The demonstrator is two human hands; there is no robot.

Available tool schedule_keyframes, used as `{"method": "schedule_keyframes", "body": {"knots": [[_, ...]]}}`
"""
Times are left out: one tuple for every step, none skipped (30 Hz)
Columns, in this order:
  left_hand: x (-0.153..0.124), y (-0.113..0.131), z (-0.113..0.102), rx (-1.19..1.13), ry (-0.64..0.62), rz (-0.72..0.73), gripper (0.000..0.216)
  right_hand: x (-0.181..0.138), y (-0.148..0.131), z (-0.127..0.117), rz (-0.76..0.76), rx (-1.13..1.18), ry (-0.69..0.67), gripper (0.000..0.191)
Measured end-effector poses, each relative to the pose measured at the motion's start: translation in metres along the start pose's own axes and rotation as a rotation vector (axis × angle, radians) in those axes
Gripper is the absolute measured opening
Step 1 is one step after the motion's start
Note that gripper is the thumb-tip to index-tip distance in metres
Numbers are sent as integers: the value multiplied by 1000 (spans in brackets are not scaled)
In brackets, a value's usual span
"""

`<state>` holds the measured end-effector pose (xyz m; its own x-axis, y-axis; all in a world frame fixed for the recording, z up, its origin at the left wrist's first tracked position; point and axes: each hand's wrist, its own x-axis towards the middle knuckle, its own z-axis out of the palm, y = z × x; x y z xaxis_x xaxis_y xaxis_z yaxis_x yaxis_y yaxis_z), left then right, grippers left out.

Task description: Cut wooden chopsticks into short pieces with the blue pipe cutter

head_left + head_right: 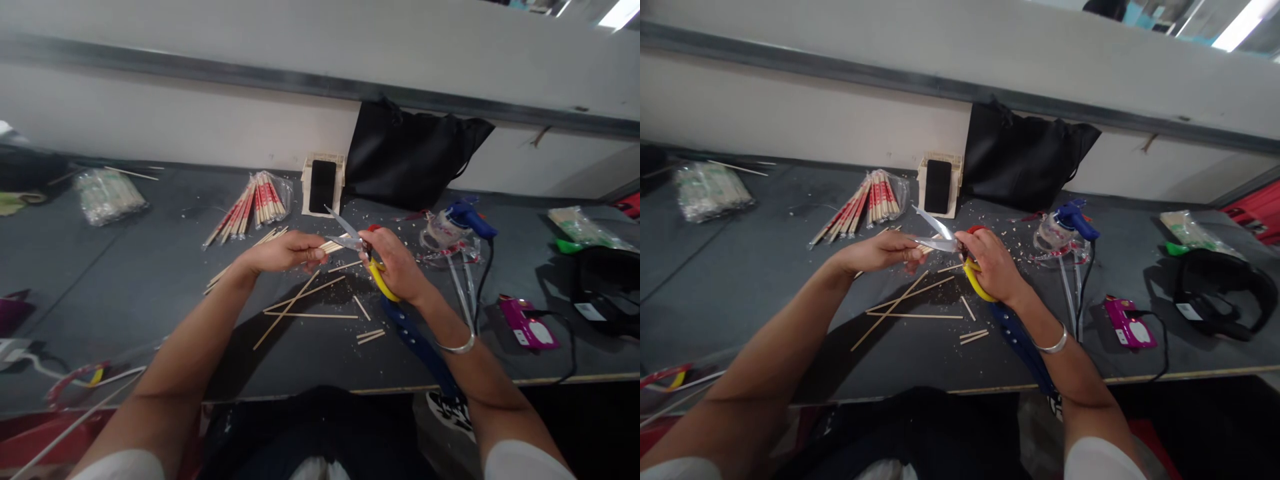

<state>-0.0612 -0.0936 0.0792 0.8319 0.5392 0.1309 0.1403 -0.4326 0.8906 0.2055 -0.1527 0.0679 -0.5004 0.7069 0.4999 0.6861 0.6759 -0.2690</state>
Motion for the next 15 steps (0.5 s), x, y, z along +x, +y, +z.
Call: {"method": "schedule_keyframes", "body": {"knots": [[0,0,0,2,0,2,41,0,0,-1,4,-7,-8,46],[0,0,1,4,0,5,40,0,-1,-1,4,-13,-11,48],[0,0,1,4,1,8,40,0,-1,-2,2,-18,-9,49],[0,0,1,5,0,11,39,0,-1,-2,0,-24,-5,51],[0,0,1,8,-2,11,39,0,-2,-2,0,-31,-3,52],[1,1,1,12,-3,11,38,0,-3,-2,3,-37,-3,54],[1,1,1,18,-7,10,38,0,-3,-3,7,-43,-6,55],[1,1,1,26,-11,11,38,0,-4,-2,12,-47,-11,57],[1,1,1,35,-14,13,37,0,-4,-2,16,-52,-16,58],[1,1,1,44,-14,15,37,0,-4,-2,19,-56,-18,58],[1,1,1,53,-15,15,37,0,-4,-1,21,-62,-16,57],[1,1,1,59,-16,14,36,-1,-4,-1,21,-70,-11,56],[1,1,0,65,-17,10,36,-1,-4,0,21,-78,-5,55],[1,1,0,70,-18,7,35,-1,-3,0,19,-86,1,54],[1,1,0,73,-19,5,35,-2,-2,1,13,-93,6,53]]}}
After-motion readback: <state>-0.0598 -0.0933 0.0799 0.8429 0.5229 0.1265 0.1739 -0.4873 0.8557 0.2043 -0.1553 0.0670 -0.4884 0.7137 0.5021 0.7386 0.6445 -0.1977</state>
